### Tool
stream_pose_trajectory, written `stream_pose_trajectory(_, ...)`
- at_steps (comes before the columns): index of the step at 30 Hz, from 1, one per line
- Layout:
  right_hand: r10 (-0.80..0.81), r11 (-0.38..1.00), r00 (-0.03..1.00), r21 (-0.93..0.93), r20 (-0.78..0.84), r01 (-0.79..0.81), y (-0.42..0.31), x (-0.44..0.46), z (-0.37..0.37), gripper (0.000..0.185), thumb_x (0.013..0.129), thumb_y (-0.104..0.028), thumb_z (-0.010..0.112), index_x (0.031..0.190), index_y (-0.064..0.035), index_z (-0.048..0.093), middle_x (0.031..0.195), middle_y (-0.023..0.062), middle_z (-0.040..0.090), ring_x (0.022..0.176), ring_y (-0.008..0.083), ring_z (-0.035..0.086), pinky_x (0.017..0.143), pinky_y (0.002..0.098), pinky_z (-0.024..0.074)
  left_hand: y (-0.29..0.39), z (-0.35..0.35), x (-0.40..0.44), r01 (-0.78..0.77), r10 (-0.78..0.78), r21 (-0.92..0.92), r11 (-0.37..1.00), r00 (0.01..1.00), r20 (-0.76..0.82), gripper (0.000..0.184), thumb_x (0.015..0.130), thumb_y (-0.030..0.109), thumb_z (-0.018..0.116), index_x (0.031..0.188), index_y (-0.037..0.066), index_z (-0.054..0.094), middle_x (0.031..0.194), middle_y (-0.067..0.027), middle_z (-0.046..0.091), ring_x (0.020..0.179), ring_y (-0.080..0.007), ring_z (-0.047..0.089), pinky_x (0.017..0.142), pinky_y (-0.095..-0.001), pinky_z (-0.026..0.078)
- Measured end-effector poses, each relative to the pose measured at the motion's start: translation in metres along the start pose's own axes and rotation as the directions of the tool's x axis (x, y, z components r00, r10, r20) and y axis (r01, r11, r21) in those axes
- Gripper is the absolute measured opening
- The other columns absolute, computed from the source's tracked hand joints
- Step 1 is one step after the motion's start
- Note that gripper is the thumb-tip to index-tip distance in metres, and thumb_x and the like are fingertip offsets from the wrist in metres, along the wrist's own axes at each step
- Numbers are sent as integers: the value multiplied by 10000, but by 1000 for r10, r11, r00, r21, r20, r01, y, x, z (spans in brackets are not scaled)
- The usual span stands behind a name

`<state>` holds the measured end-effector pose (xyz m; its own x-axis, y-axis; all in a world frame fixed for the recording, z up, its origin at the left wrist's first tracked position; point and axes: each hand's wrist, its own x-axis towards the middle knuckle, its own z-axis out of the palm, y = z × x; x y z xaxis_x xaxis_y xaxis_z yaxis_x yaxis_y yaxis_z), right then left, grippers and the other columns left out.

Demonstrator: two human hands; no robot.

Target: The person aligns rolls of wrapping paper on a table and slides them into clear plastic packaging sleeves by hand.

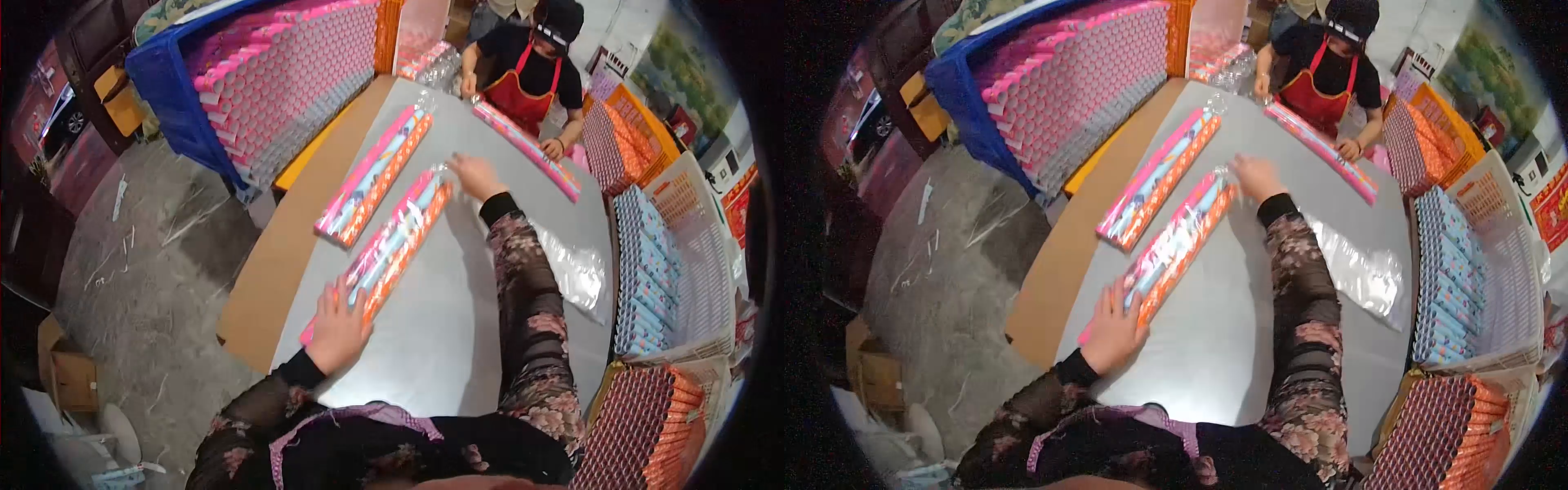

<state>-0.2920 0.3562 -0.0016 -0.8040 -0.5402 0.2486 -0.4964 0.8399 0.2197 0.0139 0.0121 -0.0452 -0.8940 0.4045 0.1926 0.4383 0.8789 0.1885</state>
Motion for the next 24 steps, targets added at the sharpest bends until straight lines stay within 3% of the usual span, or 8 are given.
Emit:
stream_pose_trajectory(3,-2,983,968,179,-251,49,-6,-29,-42,435,811,-11,593,1233,-112,618,1190,149,632,972,364,643,823,423,533,5,12,24,11,-12,-25,1000,997,-70,668,877,340,631,1384,-53,444,1462,-396,273,1297,-584,330,1065,-626,307)
stream_pose_trajectory(7,188,869,955,493,-228,-54,-43,-98,-84,379,799,55,605,1166,-39,623,1171,181,634,1029,407,608,845,415,514,9,37,73,11,-6,40,999,990,-144,664,896,362,602,1390,-52,444,1446,-390,321,1334,-572,304,1103,-627,260)
stream_pose_trajectory(10,362,657,928,731,-93,-183,-97,-194,-93,326,848,54,578,1161,-13,634,1127,167,648,938,258,645,795,339,516,13,63,124,-11,46,143,990,969,-242,669,913,370,596,1401,-50,417,1450,-393,305,1337,-591,285,1084,-646,270)
stream_pose_trajectory(12,442,610,888,768,-128,-193,-134,-243,-97,261,844,2,567,1092,13,648,1069,207,675,932,368,651,836,381,520,17,66,148,44,-28,126,991,992,-125,714,938,430,542,1450,-38,371,1493,-383,265,1386,-582,217,1120,-647,205)
stream_pose_trajectory(13,523,521,851,773,46,-362,-158,-261,-117,249,853,-4,561,1083,14,652,1083,207,673,968,374,645,861,386,513,17,67,159,60,-48,119,991,993,-105,721,941,441,530,1460,-30,362,1508,-371,254,1391,-580,211,1124,-648,190)
stream_pose_trajectory(14,508,543,859,754,57,-371,-172,-284,-117,235,890,13,575,1110,6,657,1121,159,673,1048,281,637,897,336,501,16,71,168,80,-71,113,990,994,-82,727,945,452,518,1470,-23,354,1522,-359,243,1397,-578,205,1128,-649,176)
stream_pose_trajectory(20,705,274,687,828,173,-489,-256,-368,-114,166,890,19,570,1027,16,664,1004,134,695,916,247,672,819,333,521,9,77,207,113,-113,140,984,994,-6,743,969,485,462,1500,-11,306,1571,-314,179,1413,-566,190,1133,-643,161)
stream_pose_trajectory(24,709,273,681,820,181,-503,-282,-375,-115,154,893,9,563,1011,24,660,989,170,691,879,307,675,783,340,529,5,78,224,152,-159,126,980,986,54,776,968,500,458,1520,-5,252,1580,-305,162,1440,-537,143,1145,-634,126)
